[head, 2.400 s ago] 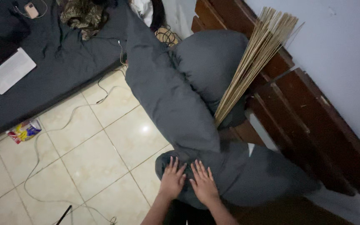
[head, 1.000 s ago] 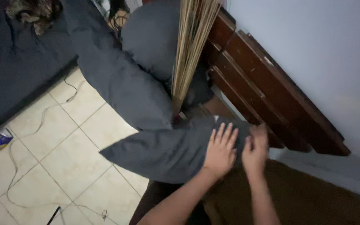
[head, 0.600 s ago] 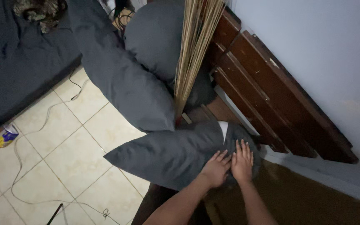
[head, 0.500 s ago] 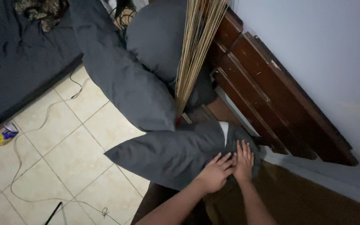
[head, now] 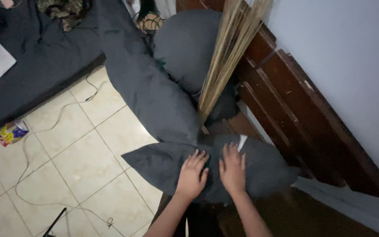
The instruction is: The person places a pillow on a wooden bench, then uses a broom to sweep the pillow and bench surface. The person repeatedly pats and adjusts the pillow with both hands.
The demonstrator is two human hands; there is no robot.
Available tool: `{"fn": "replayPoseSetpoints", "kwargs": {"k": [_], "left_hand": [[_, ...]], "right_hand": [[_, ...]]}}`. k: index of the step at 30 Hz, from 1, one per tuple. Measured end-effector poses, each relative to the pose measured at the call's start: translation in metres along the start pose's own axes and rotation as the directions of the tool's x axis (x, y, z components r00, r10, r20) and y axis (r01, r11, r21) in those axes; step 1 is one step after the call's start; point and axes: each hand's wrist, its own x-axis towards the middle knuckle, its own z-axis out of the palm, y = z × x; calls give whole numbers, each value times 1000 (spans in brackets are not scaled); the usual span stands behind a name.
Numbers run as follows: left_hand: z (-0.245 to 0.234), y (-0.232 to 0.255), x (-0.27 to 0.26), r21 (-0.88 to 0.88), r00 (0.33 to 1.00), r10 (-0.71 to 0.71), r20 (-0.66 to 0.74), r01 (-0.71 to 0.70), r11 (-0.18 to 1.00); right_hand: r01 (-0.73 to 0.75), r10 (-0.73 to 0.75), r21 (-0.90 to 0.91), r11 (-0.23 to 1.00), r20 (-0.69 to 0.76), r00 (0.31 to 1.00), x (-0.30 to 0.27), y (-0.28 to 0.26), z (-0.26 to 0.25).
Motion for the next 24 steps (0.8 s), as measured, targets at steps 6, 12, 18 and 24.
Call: {"fn": "replayPoseSetpoints", "kwargs": {"k": [6, 12, 18, 24], "left_hand": [[-52, -32, -28, 275, 930, -65, -362, 173, 946], [-56, -61, -35, 195, 986, -6, -164, 39, 980], [-71, -68, -51, 200, 847, -145, -512, 282, 938], [-32, -120, -67, 126, 959, -200, 202, 178, 976]], "right_hand": [[90, 1, 261, 961, -331, 943, -12, -51, 30], [182, -198, 246, 952, 39, 980, -19, -108, 30], [261, -186, 457, 850, -202, 961, -23, -152, 6], [473, -374, 226, 852, -371, 850, -24, -154, 36]]}}
